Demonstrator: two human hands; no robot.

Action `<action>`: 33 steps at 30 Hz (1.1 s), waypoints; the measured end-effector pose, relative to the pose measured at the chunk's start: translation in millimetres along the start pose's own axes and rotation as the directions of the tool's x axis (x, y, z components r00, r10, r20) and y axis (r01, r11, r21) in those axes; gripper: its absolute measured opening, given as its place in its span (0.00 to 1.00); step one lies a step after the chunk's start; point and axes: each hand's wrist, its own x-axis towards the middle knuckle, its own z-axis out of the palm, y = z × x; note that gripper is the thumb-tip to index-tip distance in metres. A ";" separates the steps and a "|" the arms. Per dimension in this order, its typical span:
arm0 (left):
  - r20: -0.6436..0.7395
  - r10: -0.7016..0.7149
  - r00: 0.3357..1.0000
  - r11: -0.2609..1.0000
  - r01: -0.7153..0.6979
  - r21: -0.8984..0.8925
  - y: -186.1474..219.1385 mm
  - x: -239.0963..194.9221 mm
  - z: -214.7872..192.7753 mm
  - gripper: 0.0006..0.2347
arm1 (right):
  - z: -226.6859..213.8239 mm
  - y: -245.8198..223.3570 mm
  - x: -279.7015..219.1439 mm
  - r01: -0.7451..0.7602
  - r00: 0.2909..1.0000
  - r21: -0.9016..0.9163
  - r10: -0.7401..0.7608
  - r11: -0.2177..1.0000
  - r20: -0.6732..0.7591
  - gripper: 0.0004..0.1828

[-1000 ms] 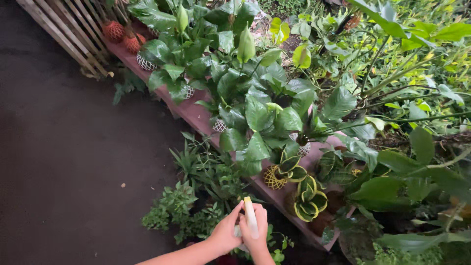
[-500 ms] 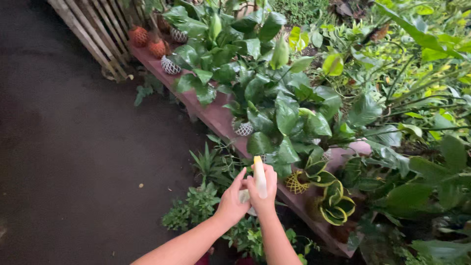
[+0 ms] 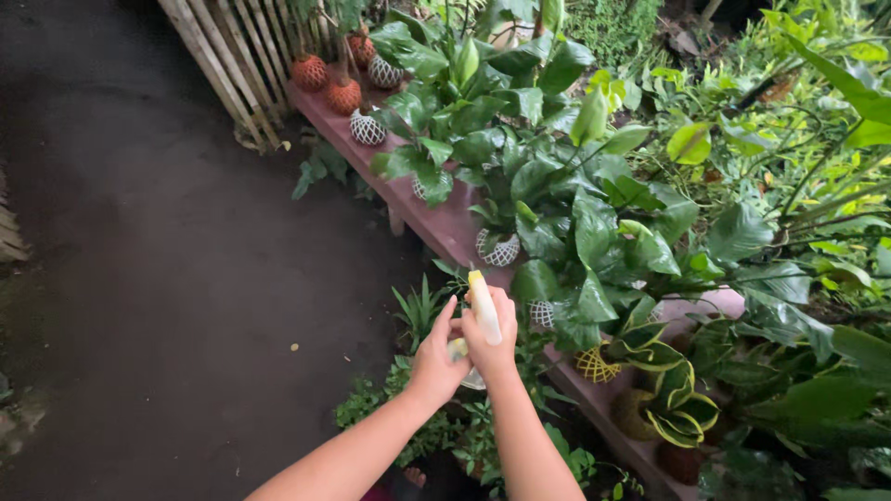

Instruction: The person sprays water from a handheld spray bottle onto the leaves of several potted plants arranged on a low shelf and the floor. The person moves along the shelf, misting each plant in sequence.

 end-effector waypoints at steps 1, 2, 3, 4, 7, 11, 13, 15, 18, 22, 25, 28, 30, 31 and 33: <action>-0.007 0.004 1.000 1.000 -0.004 0.007 0.1 2.8 -4.2 0.41 | 6.7 -0.4 1.9 -0.014 1.000 -0.009 0.013 1.000 -0.023 0.15; -0.015 0.006 1.000 1.000 -0.006 0.013 0.0 4.5 -8.3 0.41 | 12.7 -0.6 2.7 -0.028 0.999 -0.018 0.027 0.999 -0.043 0.14; -0.017 0.029 0.999 1.000 -0.029 -0.002 -0.1 6.2 -12.3 0.41 | 18.1 -0.6 3.3 -0.057 0.997 -0.004 0.056 0.998 -0.062 0.13; -0.017 0.050 0.999 0.999 -0.050 -0.016 -0.3 7.1 -17.1 0.40 | 23.3 -1.1 3.0 -0.087 0.993 0.012 0.088 0.996 -0.081 0.12; -0.020 0.072 0.997 0.997 -0.072 0.005 -1.8 8.6 -32.1 0.39 | 37.0 -4.2 1.1 -0.104 0.991 0.019 0.105 0.994 -0.080 0.13; -0.032 0.041 0.999 0.999 -0.041 -0.002 -1.9 10.9 -50.8 0.38 | 50.8 -15.3 6.4 0.003 0.999 -0.017 -0.004 1.000 -0.045 0.19; -0.060 0.031 0.998 0.999 -0.030 0.031 -1.3 13.0 -57.1 0.38 | 57.2 -21.1 10.4 -0.019 1.000 -0.014 0.019 1.000 -0.006 0.19; -0.060 0.039 0.997 0.999 -0.037 0.037 0.8 17.6 -59.5 0.38 | 60.4 -23.4 16.7 -0.024 1.000 -0.042 0.024 0.999 -0.008 0.17; -0.030 0.068 0.997 0.998 -0.067 0.022 7.6 28.7 -61.4 0.38 | 63.9 -23.5 29.5 -0.025 0.996 -0.089 0.017 0.996 -0.088 0.12; 0.000 0.135 0.991 0.990 -0.135 0.033 26.9 49.5 -59.1 0.36 | 59.2 -24.6 52.9 -0.016 0.972 -0.104 -0.008 0.994 -0.234 0.09; 0.016 0.237 0.971 0.971 -0.237 0.019 39.5 56.4 -58.2 0.36 | 47.9 -27.5 62.7 0.053 0.967 -0.053 -0.064 0.997 -0.246 0.11; 0.066 0.223 0.973 0.974 -0.225 0.025 42.8 55.5 -52.7 0.36 | 34.2 -24.6 63.3 -0.009 0.977 0.162 0.044 0.987 -0.211 0.13; 0.108 0.206 0.972 0.977 -0.211 0.034 40.0 53.5 -46.4 0.36 | 27.1 -18.6 58.7 -0.072 0.973 0.243 0.122 0.967 -0.195 0.13; 0.130 0.214 0.968 0.975 -0.220 0.033 37.5 51.4 -42.3 0.37 | 24.4 -14.7 54.1 -0.092 0.970 0.234 0.140 0.968 -0.200 0.11; 0.166 0.240 0.956 0.969 -0.247 0.019 31.5 45.7 -35.3 0.37 | 20.0 -7.2 42.5 -0.133 0.956 0.205 0.180 0.970 -0.230 0.09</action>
